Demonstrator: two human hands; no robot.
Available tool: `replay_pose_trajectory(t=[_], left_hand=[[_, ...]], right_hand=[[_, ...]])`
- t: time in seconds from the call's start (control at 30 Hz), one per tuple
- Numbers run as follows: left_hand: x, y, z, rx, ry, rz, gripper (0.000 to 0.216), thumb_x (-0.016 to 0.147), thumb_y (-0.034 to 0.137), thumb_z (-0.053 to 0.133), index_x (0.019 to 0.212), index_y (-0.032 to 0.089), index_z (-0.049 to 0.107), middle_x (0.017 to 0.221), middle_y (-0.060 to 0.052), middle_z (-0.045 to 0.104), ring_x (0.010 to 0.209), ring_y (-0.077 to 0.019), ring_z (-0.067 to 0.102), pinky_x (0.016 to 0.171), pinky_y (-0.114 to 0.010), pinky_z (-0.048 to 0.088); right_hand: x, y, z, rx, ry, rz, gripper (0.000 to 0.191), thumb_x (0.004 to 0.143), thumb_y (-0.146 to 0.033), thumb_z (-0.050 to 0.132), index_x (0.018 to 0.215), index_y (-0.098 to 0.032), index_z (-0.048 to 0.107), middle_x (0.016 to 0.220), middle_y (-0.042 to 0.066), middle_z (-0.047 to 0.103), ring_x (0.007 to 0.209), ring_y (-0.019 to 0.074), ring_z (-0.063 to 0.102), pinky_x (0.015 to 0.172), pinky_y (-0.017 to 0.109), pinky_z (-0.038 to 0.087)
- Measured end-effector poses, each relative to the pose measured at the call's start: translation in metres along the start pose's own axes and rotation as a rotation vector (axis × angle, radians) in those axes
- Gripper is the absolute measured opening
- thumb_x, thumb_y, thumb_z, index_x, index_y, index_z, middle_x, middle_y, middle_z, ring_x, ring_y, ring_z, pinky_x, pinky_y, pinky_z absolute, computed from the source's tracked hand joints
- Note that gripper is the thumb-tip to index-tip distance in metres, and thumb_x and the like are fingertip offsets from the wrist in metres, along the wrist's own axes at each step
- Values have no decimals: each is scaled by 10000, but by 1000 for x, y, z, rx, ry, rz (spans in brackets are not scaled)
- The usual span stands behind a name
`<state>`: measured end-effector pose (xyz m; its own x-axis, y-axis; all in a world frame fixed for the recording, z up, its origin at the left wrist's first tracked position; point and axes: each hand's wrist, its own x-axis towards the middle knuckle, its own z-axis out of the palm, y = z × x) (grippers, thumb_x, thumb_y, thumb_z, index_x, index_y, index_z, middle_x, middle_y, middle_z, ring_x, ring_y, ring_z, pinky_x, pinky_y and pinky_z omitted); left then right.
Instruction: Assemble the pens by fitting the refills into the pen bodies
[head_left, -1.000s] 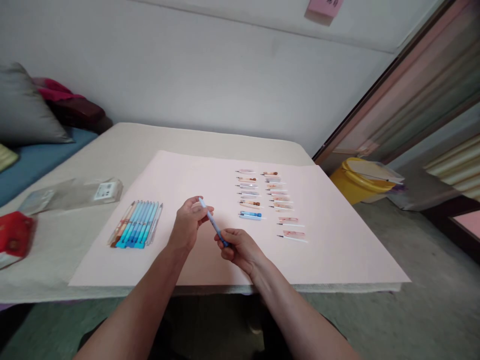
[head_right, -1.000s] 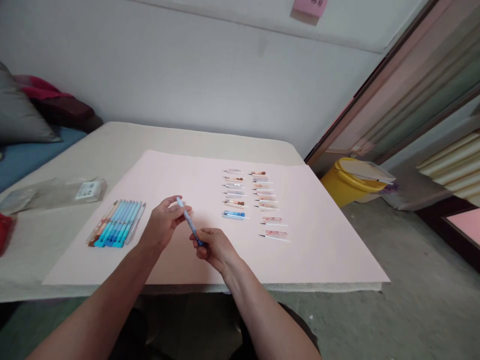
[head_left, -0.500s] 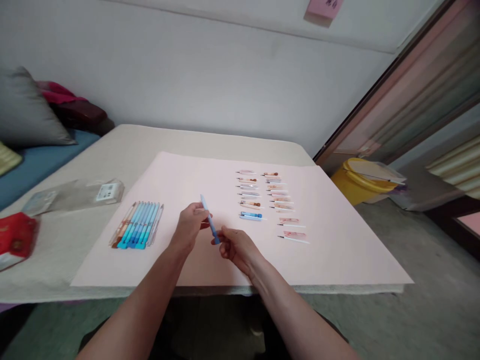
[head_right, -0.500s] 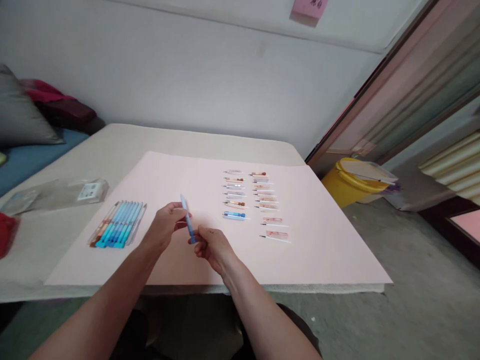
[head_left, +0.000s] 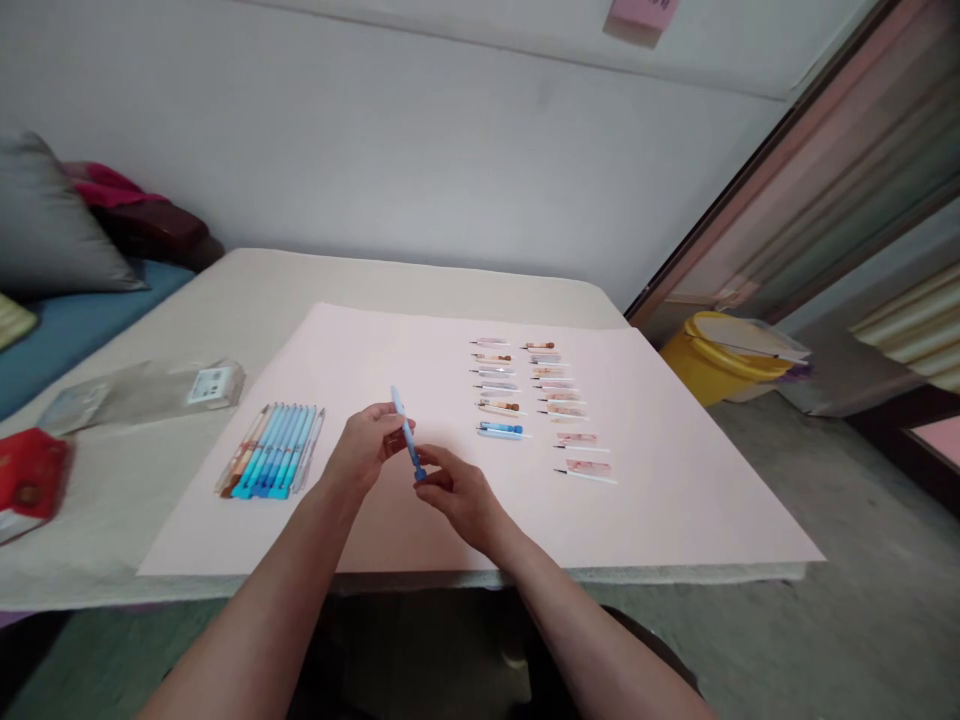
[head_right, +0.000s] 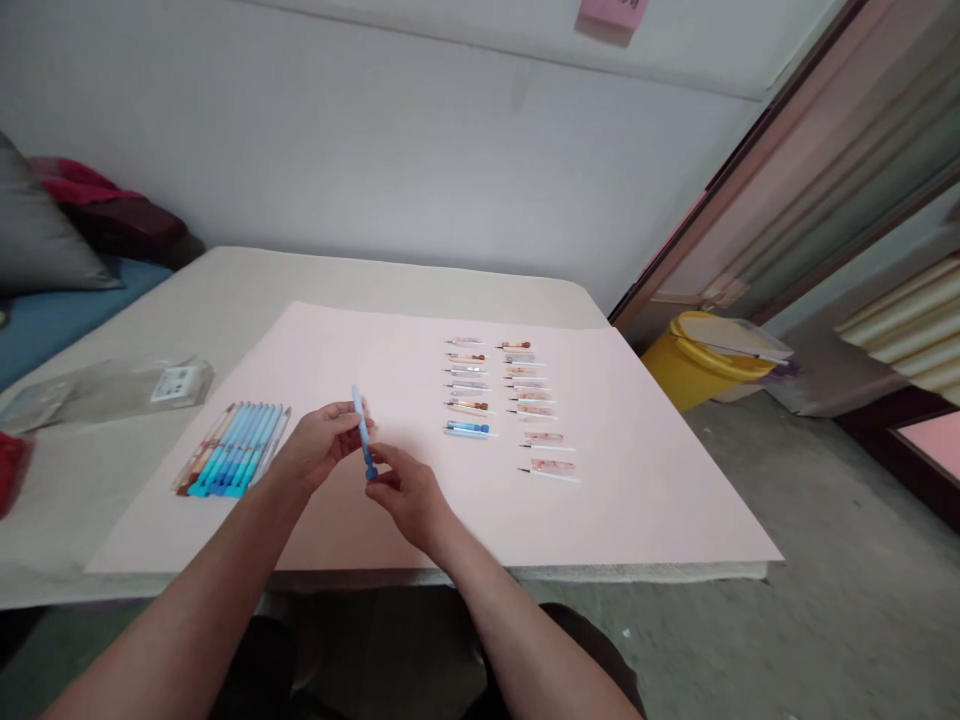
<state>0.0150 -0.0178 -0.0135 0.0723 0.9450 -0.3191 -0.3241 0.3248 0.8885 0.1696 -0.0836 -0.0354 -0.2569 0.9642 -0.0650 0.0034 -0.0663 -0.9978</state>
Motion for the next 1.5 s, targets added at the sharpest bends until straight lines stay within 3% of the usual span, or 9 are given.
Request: replay_pose_trajectory(t=[0.23, 0.4, 0.67, 0.8, 0.97, 1.07, 1.3, 1.43, 1.5], left_hand=[[-4, -6, 6, -11, -40, -14, 258, 644, 192, 679, 871, 90, 610, 724, -67, 643, 622, -124, 587, 620, -269, 472], [-5, -6, 8, -4, -58, -3, 235, 666, 190, 655, 871, 92, 599, 736, -69, 647, 633, -124, 592, 617, -259, 468], [-4, -8, 4, 113, -48, 44, 259, 685, 226, 615, 915, 111, 585, 739, -50, 633, 630, -135, 587, 641, -304, 490], [4, -4, -5, 451, 34, 113, 273, 701, 255, 584, 951, 149, 567, 708, -22, 616, 663, -162, 598, 659, -321, 495], [11, 4, -21, 1433, 219, 160, 217, 766, 231, 501, 959, 162, 573, 806, -97, 658, 822, -242, 632, 729, -352, 464], [9, 9, -32, 1763, 263, 130, 272, 829, 154, 349, 1000, 139, 560, 898, -154, 664, 881, -265, 640, 737, -361, 458], [7, 24, -53, 1849, 341, -27, 317, 846, 142, 285, 1027, 123, 545, 964, -174, 637, 904, -300, 629, 692, -374, 464], [7, 10, -42, 1841, 335, 61, 310, 869, 165, 277, 1019, 134, 547, 997, -162, 598, 914, -265, 607, 717, -353, 459], [5, -4, -31, 1845, 204, 171, 278, 875, 192, 315, 1030, 150, 541, 1046, -151, 567, 957, -236, 574, 739, -321, 451]], right_hand=[[-2, 3, 2, -16, 41, -120, 380, 710, -203, 654, 1088, -243, 642, 989, 14, 674, 897, 171, 621, 852, 337, 487], [-4, 3, 2, -89, 111, -171, 291, 730, -205, 642, 1019, -235, 670, 939, 9, 693, 852, 166, 632, 818, 316, 509], [-6, -7, 1, -301, 60, -193, 410, 713, -153, 640, 1112, -238, 609, 1032, 21, 672, 770, 133, 637, 699, 268, 518], [-7, -9, -1, -344, 81, -154, 349, 745, -188, 624, 1092, -213, 608, 1026, 42, 675, 714, 122, 635, 686, 268, 516], [-6, -9, -3, -358, 137, -145, 296, 780, -191, 581, 1074, -192, 614, 977, 55, 689, 658, 115, 630, 641, 255, 499], [-6, -8, -4, -358, 135, -137, 278, 790, -200, 569, 1063, -187, 619, 962, 59, 694, 661, 123, 637, 631, 255, 498], [-6, -5, -6, -358, 144, -125, 234, 789, -215, 569, 1011, -199, 640, 935, 50, 700, 666, 134, 647, 638, 267, 517], [-4, -5, -8, -338, 160, -124, 223, 786, -215, 567, 995, -193, 640, 912, 50, 697, 661, 137, 651, 642, 271, 523], [-2, -4, -10, -321, 185, -117, 220, 788, -220, 560, 991, -185, 638, 890, 52, 694, 659, 139, 653, 645, 275, 527]])
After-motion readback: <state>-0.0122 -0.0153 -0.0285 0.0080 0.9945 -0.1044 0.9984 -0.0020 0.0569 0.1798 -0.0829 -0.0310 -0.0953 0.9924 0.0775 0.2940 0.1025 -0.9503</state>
